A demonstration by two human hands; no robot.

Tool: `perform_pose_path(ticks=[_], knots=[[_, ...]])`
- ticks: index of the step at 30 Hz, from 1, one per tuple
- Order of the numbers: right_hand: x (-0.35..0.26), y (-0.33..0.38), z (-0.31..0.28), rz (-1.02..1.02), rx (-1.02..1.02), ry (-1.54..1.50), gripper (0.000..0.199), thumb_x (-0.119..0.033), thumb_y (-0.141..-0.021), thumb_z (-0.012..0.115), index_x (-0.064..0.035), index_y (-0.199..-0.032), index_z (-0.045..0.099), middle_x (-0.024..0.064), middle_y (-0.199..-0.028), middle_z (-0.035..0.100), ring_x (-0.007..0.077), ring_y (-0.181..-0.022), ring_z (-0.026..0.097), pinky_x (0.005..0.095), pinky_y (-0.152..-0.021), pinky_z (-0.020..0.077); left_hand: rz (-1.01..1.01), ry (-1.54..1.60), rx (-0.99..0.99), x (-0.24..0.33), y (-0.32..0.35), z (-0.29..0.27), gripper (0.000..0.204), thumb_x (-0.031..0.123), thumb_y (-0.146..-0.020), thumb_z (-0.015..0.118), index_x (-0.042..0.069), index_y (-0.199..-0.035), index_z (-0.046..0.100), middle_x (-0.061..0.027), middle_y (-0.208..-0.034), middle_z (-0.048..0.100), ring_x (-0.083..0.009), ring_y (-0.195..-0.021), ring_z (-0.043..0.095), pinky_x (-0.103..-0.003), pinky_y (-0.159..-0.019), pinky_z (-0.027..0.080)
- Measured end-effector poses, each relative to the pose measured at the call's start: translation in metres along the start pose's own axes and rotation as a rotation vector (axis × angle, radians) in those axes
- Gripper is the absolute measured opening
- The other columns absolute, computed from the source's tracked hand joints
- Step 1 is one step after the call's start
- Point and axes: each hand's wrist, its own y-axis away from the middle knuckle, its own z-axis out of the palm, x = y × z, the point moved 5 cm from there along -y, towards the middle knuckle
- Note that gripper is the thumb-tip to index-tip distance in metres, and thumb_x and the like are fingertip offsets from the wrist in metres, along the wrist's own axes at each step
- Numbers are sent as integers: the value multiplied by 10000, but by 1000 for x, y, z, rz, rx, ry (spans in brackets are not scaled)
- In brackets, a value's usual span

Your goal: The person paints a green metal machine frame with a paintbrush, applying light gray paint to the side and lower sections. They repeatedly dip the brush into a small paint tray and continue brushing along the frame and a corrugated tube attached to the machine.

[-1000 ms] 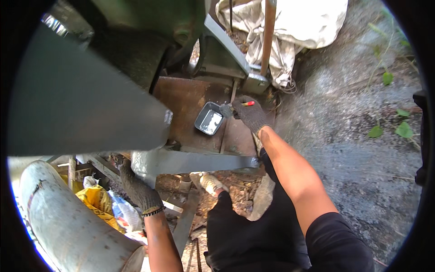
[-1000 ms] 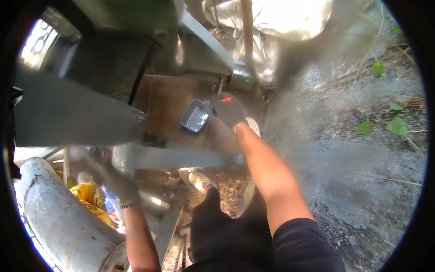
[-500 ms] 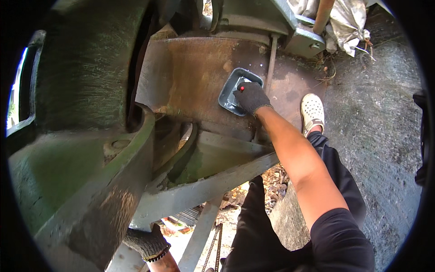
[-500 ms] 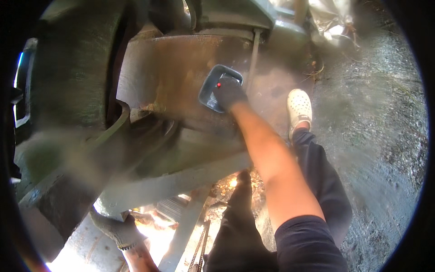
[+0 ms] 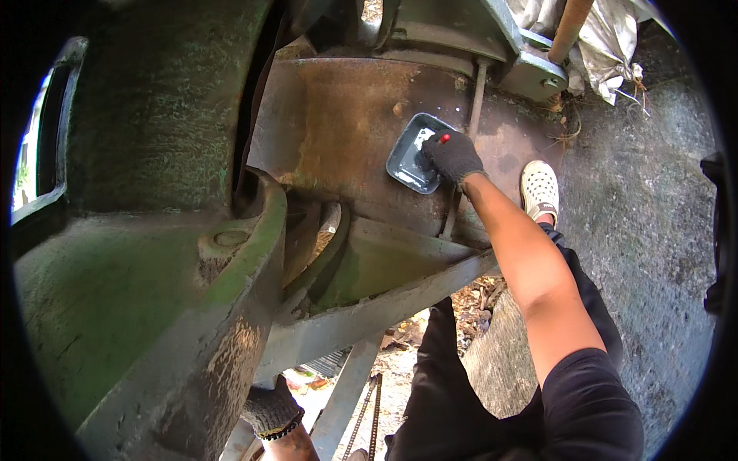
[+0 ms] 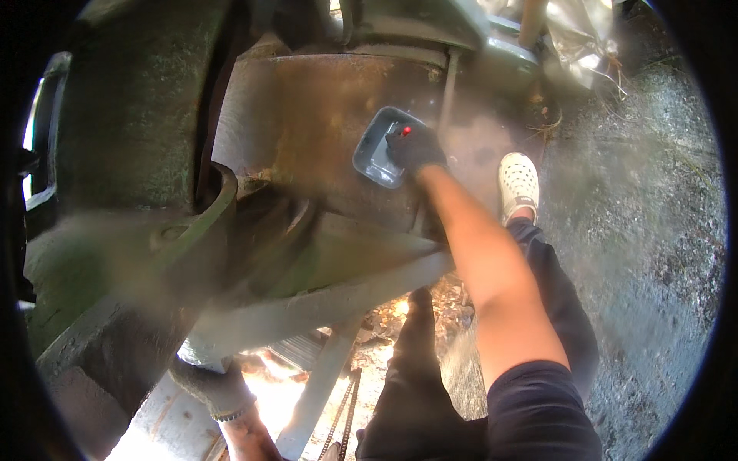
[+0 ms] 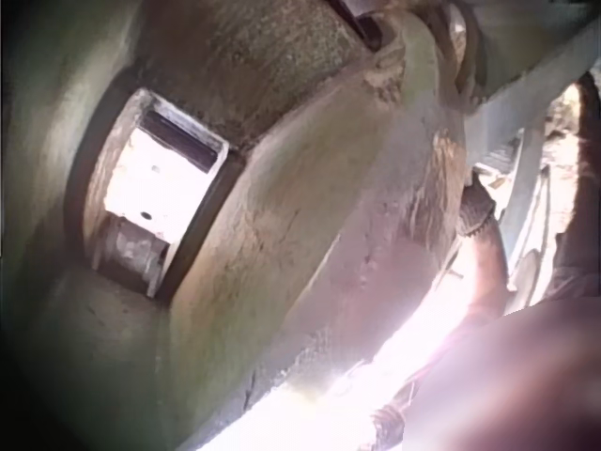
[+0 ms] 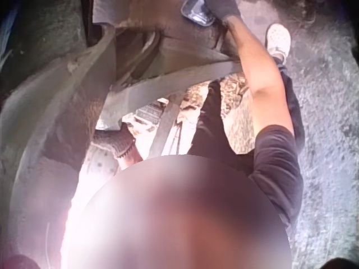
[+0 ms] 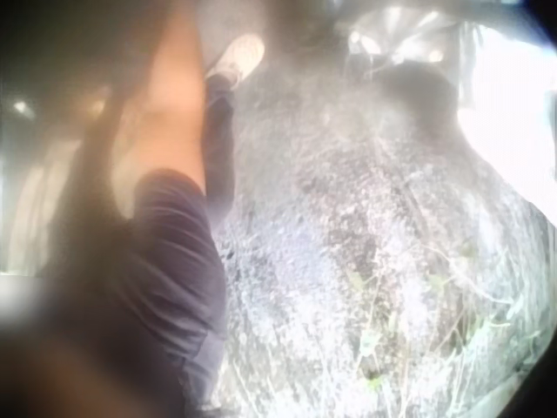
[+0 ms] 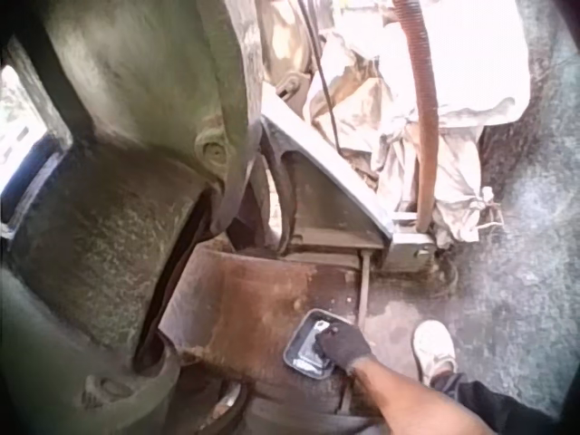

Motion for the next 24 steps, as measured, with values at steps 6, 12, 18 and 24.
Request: perform_pose_path(ticks=[6, 12, 18, 24], knots=[[3, 45, -43, 103, -79, -696, 274, -279, -1036, 646, -12, -1064, 702, 89, -911, 745, 175, -737, 702, 291, -668, 584, -432, 664, -38, 3, -15, 6, 513, 184, -846, 742, -64, -1271, 599, -177, -1177, 680, -290, -1091, 651, -418, -987, 502], [-5, 101, -71, 211, -236, -1704, 216, -203, -1069, 574, -24, -1150, 664, 153, -996, 760, 264, -850, 763, 344, -662, 674, -165, 463, 112, 29, -39, -11, 453, 174, -894, 736, -51, -1267, 610, -182, -1216, 664, -309, -1132, 616, -425, -1039, 464], [-78, 160, -114, -35, -254, -1875, 201, -216, -1072, 572, -47, -1116, 670, 94, -993, 747, 239, -855, 755, 363, -650, 675, -607, 1270, 86, -26, -15, 40, 695, 532, -994, 506, 79, -1521, 490, -145, -1574, 463, -283, -1429, 445, -446, -1163, 380], [-168, 214, -214, -145, -234, -1914, 263, -280, -1041, 653, -21, -1078, 673, 89, -1005, 718, 208, -810, 724, 315, -623, 653, -985, 2264, -14, -18, -4, 65, 770, 678, -996, 428, 129, -1527, 528, -123, -1596, 488, -302, -1476, 439, -508, -1196, 360]])
